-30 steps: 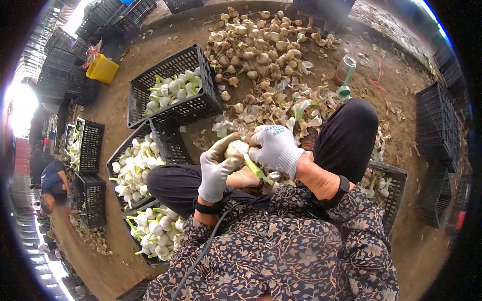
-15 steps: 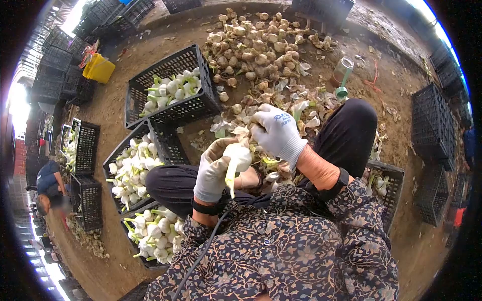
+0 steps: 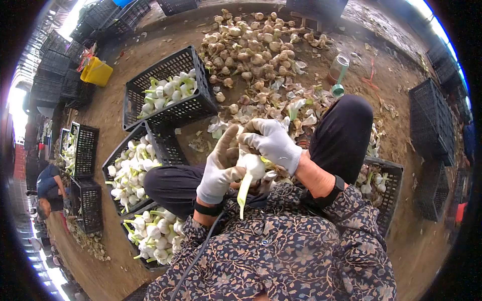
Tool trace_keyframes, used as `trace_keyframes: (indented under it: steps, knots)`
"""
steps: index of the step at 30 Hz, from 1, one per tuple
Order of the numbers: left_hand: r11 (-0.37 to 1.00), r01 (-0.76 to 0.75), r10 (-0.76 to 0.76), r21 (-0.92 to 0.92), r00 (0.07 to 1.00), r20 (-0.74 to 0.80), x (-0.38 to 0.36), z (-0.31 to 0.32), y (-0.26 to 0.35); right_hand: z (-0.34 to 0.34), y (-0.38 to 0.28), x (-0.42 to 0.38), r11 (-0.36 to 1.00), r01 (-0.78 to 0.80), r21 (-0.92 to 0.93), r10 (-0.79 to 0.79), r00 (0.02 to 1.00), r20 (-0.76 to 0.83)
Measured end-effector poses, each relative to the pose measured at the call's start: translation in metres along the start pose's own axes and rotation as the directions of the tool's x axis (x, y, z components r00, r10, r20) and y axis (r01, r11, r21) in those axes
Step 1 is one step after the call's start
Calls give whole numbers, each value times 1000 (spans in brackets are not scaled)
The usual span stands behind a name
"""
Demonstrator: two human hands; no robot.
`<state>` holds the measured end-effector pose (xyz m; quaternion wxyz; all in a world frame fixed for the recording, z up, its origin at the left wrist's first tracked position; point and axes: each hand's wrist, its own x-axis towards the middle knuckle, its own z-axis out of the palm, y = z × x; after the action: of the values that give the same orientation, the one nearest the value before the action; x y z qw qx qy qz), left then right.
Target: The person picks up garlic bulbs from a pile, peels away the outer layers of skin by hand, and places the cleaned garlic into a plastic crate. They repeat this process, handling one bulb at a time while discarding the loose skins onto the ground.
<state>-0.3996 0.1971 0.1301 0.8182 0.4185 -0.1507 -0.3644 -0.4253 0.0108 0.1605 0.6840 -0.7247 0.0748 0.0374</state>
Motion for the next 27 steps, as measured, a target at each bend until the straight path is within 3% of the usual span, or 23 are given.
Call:
trace_keyframes:
  steps: [1,2,5,7,8,9,10,11,12,13,15,16,18,19,21,22,23,25,26,27]
  knots:
    - [1000,4,-3,-28,1000,13,0,6,-1,0,6,5,988,92,-121,-92,996,1]
    - [997,-3,4,-81,1000,10,1,14,-2,0,12,7,991,76,-108,-75,997,19]
    - [997,35,-32,69,999,-38,4,9,-2,-8,22,17,988,28,-151,-21,999,50]
    - [982,98,-79,161,990,-119,9,39,20,-18,63,26,941,214,-262,-195,976,98]
    - [985,31,-9,170,992,-129,14,53,21,-28,58,20,865,222,-450,-182,975,131]
    - [957,15,20,291,993,-115,22,52,17,-25,41,5,981,34,-192,-43,998,-41]
    - [958,99,-75,269,992,-98,24,39,10,-29,71,16,750,549,-369,-562,823,82]
    - [928,-139,147,346,989,4,36,28,-6,-35,50,-1,978,179,105,-180,984,-7]
    - [962,-62,77,266,996,-45,41,57,5,-50,14,-17,964,250,96,-257,964,69]
    - [980,24,2,196,992,-129,30,83,25,-51,4,-30,937,275,-215,-289,957,-35]
    - [949,110,-34,296,968,-250,39,111,33,-56,-1,-39,947,301,-114,-298,954,45]
    - [903,32,46,428,984,-170,48,102,26,-56,-4,-44,931,316,-183,-319,948,15]
    - [909,-18,59,417,995,-84,64,81,10,-53,-6,-52,911,320,-262,-361,924,-126]
    - [925,-45,77,378,995,-70,67,83,3,-55,-4,-44,965,232,-120,-252,949,-191]
    - [872,-6,87,489,986,-142,75,84,-2,-59,-11,-39,950,298,-92,-309,868,-389]
    - [841,15,100,542,978,-182,78,85,-3,-59,-4,-20,940,340,10,-302,850,-432]
    - [809,18,111,587,977,-184,80,84,-5,-57,4,-9,841,373,392,-215,895,-392]
    - [741,20,142,671,972,-186,83,81,-12,-65,5,3,566,328,756,-213,944,-251]
    - [679,-8,153,734,980,-131,86,72,-20,-70,6,7,518,330,789,-240,942,-236]
    - [522,21,41,853,998,-49,85,78,-14,-74,4,11,466,327,822,-267,938,-222]
